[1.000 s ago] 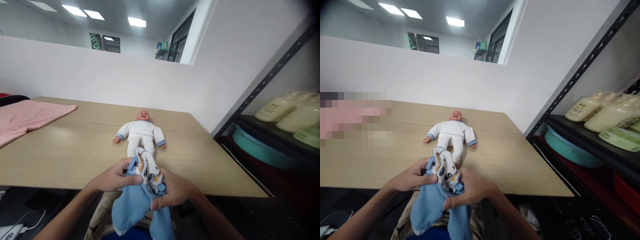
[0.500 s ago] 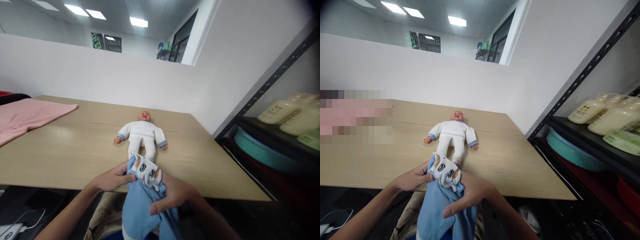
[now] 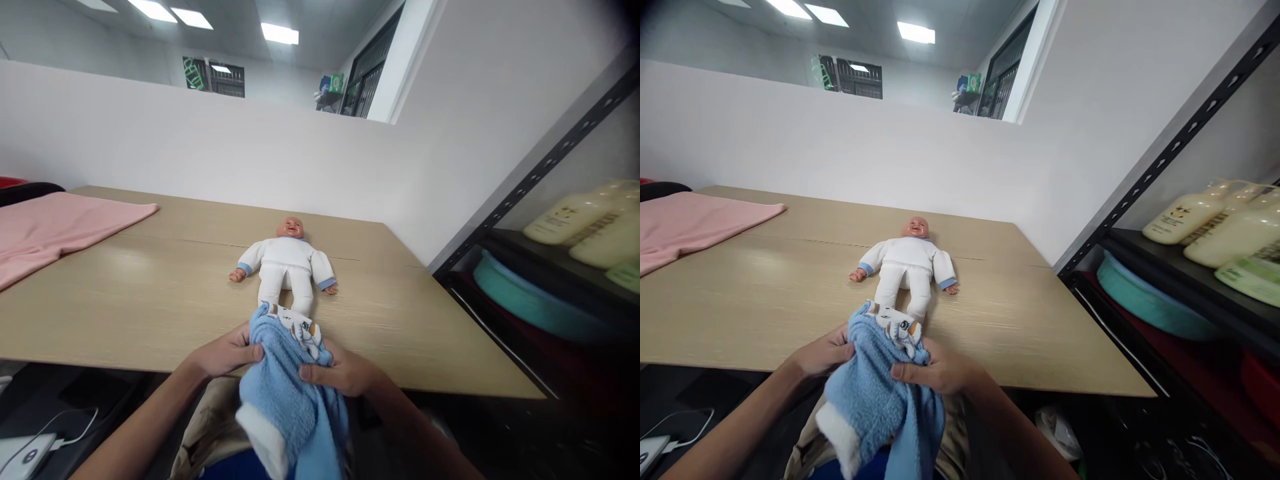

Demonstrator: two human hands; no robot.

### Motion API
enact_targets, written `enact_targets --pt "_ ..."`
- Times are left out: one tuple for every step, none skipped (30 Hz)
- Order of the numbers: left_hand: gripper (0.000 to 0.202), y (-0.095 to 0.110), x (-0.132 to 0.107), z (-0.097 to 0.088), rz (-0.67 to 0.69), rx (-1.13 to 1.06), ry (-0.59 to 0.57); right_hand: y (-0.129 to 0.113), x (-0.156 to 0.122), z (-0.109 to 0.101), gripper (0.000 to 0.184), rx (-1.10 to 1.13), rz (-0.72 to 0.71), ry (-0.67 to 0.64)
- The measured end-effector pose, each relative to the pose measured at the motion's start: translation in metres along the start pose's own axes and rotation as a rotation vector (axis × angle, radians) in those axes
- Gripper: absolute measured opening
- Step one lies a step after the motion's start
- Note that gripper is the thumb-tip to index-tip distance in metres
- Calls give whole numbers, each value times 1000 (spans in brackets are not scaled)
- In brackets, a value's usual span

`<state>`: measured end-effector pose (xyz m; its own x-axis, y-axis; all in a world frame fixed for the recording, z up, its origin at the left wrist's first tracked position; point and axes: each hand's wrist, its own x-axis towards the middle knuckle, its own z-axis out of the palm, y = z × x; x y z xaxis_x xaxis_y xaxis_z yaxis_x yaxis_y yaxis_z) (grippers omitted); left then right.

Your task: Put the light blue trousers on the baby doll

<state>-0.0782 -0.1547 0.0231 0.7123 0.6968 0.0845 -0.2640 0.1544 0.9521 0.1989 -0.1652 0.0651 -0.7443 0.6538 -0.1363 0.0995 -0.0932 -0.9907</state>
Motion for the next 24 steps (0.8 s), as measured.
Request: enact_targets --pt "63 -2 0 1 2 -12 48 -1 1 0 90 9 -10 -39" --pt "62 -4 0 3 -5 -23 84 -1 1 1 98 27 -20 -78" --pt "62 -6 0 4 -21 -32 104 0 1 0 106 50 -28 -108" --pt "62 -8 0 4 -36 -35 117 1 1 0 111 75 -35 -121" --pt "63 -10 -1 5 -49 -32 124 3 1 -1 112 99 -41 -119" --pt "64 -11 -3 5 -65 -28 126 6 0 -2 108 120 -43 -105" --pt "65 -12 -4 5 -85 -27 126 10 0 -3 102 137 -41 -81" --pt "65 -13 -7 6 -106 -32 130 14 1 -4 94 154 -35 -48" --pt "66 -13 -9 6 -121 -46 137 19 2 -5 87 177 -23 -2" --pt "67 -12 -11 7 -126 -65 146 23 3 -6 81 205 -2 55" --pt "69 -11 -13 9 -121 -81 149 27 5 -6 78 237 24 115" --pt "73 -9 -15 10 -104 -91 142 30 7 -6 76 268 49 172" --pt "77 -7 -17 12 -81 -98 127 31 8 -5 75 294 68 214" --pt "80 -4 -18 14 -52 -106 109 29 10 -4 74 302 85 230" --pt "82 0 -19 15 -24 -117 94 25 10 -2 73 283 97 221" --pt "81 4 -20 17 -4 -126 90 19 11 -1 73 241 94 193" --pt "78 7 -22 18 13 -133 95 12 11 1 75 191 78 154" --pt "75 11 -23 18 24 -129 108 5 10 4 78 142 54 107" --pt "72 13 -24 18 32 -107 123 -2 11 6 83 95 27 67" --pt "71 15 -24 18 41 -65 142 -8 12 8 88 53 1 47" --pt "69 16 -24 18 43 -12 170 -13 13 10 93 10 -24 57" --pt "67 16 -24 18 38 43 214 -15 16 13 94 -38 -39 105" --pt "63 14 -23 17 23 96 275 -16 19 15 91 -100 -47 184" --pt "58 12 -21 17 -1 145 347 -16 22 16 83 -175 -56 275"
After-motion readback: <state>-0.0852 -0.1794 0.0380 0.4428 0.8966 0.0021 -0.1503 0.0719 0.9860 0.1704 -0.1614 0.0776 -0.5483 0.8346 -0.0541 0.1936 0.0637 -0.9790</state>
